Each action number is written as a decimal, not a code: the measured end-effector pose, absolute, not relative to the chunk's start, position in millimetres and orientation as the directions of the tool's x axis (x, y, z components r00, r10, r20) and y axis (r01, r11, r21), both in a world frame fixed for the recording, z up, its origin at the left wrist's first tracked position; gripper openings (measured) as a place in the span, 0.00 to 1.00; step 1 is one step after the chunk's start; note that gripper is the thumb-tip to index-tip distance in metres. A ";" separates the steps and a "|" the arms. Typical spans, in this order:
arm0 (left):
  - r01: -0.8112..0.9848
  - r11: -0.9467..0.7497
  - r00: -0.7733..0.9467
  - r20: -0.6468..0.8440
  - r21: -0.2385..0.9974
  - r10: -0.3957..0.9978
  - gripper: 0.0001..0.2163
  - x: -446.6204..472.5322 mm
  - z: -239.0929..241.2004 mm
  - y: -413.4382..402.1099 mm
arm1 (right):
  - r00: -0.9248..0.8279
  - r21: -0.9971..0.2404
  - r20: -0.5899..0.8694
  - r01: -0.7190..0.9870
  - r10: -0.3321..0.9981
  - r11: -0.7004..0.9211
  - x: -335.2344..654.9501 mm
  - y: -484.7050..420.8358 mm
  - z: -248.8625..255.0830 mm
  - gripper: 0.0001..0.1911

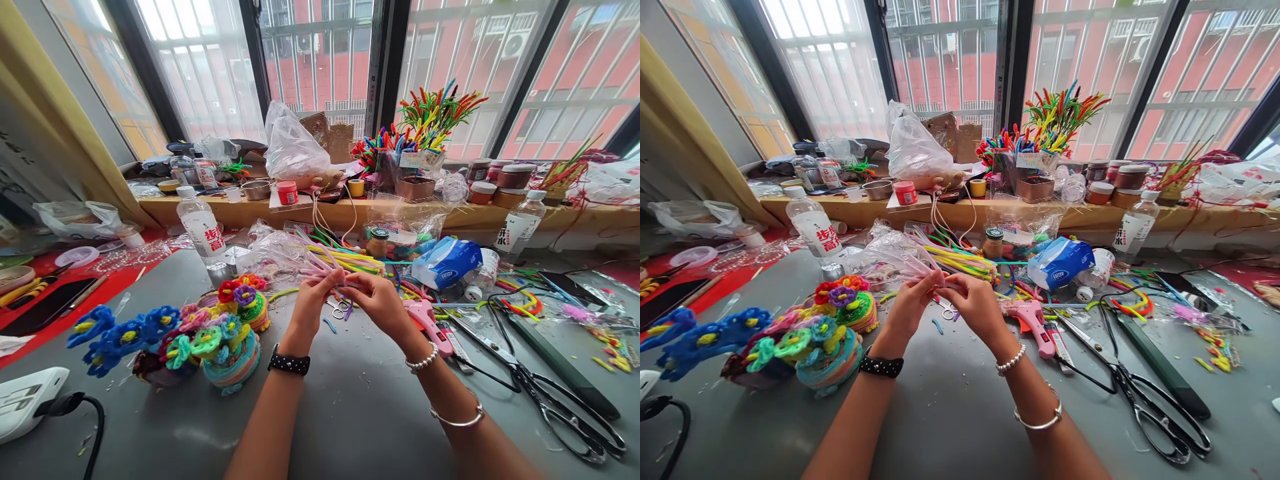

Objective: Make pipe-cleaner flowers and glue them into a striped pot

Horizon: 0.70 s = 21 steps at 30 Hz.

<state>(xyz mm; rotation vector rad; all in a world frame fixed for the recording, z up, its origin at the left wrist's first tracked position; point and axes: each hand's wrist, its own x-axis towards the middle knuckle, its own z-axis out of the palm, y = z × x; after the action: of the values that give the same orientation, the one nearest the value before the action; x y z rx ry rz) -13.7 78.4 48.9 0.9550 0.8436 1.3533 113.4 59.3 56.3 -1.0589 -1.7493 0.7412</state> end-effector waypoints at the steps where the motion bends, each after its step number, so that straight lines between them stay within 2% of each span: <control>1: -0.416 -0.008 0.065 0.038 0.910 0.997 0.09 -13.7 49.7 77.9 | -0.211 -0.830 0.404 0.325 0.890 0.454 114.0 60.0 56.2 0.13; 5: -0.428 0.027 0.091 0.013 0.903 0.996 0.08 -12.9 52.8 76.3 | -0.225 -0.811 0.415 0.348 0.881 0.471 115.2 62.7 54.3 0.15; 15: -0.343 -0.005 0.065 0.029 0.939 0.997 0.11 -12.1 51.0 77.3 | -0.241 -0.740 0.424 0.465 0.873 0.487 115.4 58.8 55.2 0.10; 18: -0.317 0.032 0.045 -0.018 0.948 0.999 0.12 -12.0 51.1 76.8 | -0.240 -0.661 0.441 0.566 0.865 0.494 113.6 57.1 54.0 0.10; 21: -0.313 0.073 -0.004 -0.078 0.947 0.997 0.12 -11.5 49.3 77.2 | -0.260 -0.488 0.492 0.708 0.831 0.511 110.4 55.4 50.5 0.11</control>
<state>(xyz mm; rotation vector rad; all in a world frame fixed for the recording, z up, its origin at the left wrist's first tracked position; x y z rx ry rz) -11.5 77.2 49.3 0.9110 1.0187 1.2987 110.4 55.4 50.5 -1.2539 -2.0310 0.2181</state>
